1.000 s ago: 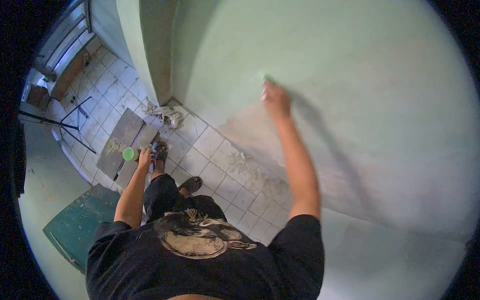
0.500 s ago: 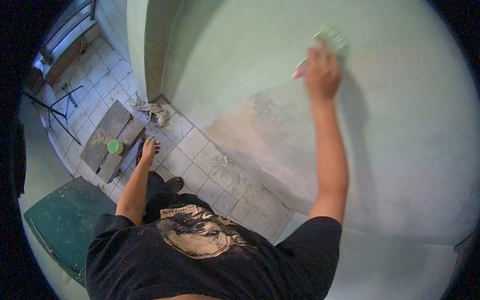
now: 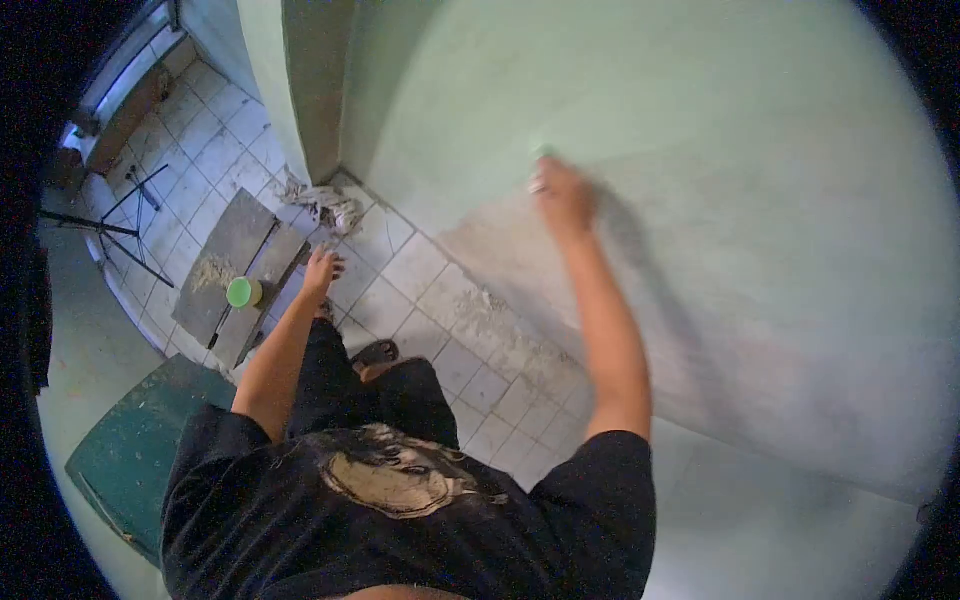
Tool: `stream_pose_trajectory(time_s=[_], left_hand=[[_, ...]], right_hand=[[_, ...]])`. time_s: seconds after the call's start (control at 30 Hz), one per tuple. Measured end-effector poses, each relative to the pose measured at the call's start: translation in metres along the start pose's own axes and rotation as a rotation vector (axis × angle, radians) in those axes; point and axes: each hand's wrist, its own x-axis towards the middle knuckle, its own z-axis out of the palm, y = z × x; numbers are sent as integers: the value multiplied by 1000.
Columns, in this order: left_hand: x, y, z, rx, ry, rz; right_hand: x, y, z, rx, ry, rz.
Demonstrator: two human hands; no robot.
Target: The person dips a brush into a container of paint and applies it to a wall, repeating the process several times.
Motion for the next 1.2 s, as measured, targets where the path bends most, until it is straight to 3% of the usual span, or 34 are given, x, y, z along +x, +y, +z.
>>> stream_pose_trajectory(time_s=[0.07, 0.17, 0.2, 0.27, 0.33, 0.37, 0.4, 0.57, 0.63, 0.73, 0.8, 0.83, 0.93, 1.0, 1.03, 1.07, 1.13, 1.2], left_hand=[[6, 7, 14, -14, -4, -70], [19, 4, 30, -21, -107, -48], [25, 2, 35, -23, -112, -53], [40, -8, 44, -13, -178, -29], [61, -32, 46, -16, -179, -24], [77, -42, 47, -17, -170, -9], [91, -50, 46, -25, -176, 6], [162, -77, 53, -101, -134, 18], [196, -87, 57, -186, -62, 59], [258, -109, 64, -220, -97, 177], [286, -119, 75, -235, -96, 167], [295, -125, 76, -240, -99, 152], [303, -147, 74, -149, -163, 247], [308, -154, 72, -86, -113, 272], [305, -151, 75, -53, -90, 328], [302, -145, 80, -23, -68, 380], [288, -133, 84, 17, -96, 399], [286, -130, 87, 51, -117, 436]], right_hand=[[35, 4, -83, -102, 29, 65], [69, -2, -175, -372, 304, -131], [79, -3, -190, -395, 399, -242], [76, -5, -186, -512, 391, -184], [65, -2, -158, -707, 366, -313], [52, 2, -127, -732, 301, -237], [41, 9, -95, -763, 298, -312], [-49, -11, 80, -567, 218, -246], [-89, -20, 155, -523, 206, -351], [-140, -35, 230, -424, 109, -366], [-163, -24, 266, -166, -69, -311], [-160, -21, 262, -169, -129, -349], [-129, -7, 211, -44, 3, -127], [-87, 7, 140, -233, 271, -378], [-70, 12, 93, -612, 342, -383], [-58, 2, 58, -624, 459, -175], [-39, 19, 0, -910, 571, -211], [-36, 24, 13, -975, 532, -207]])
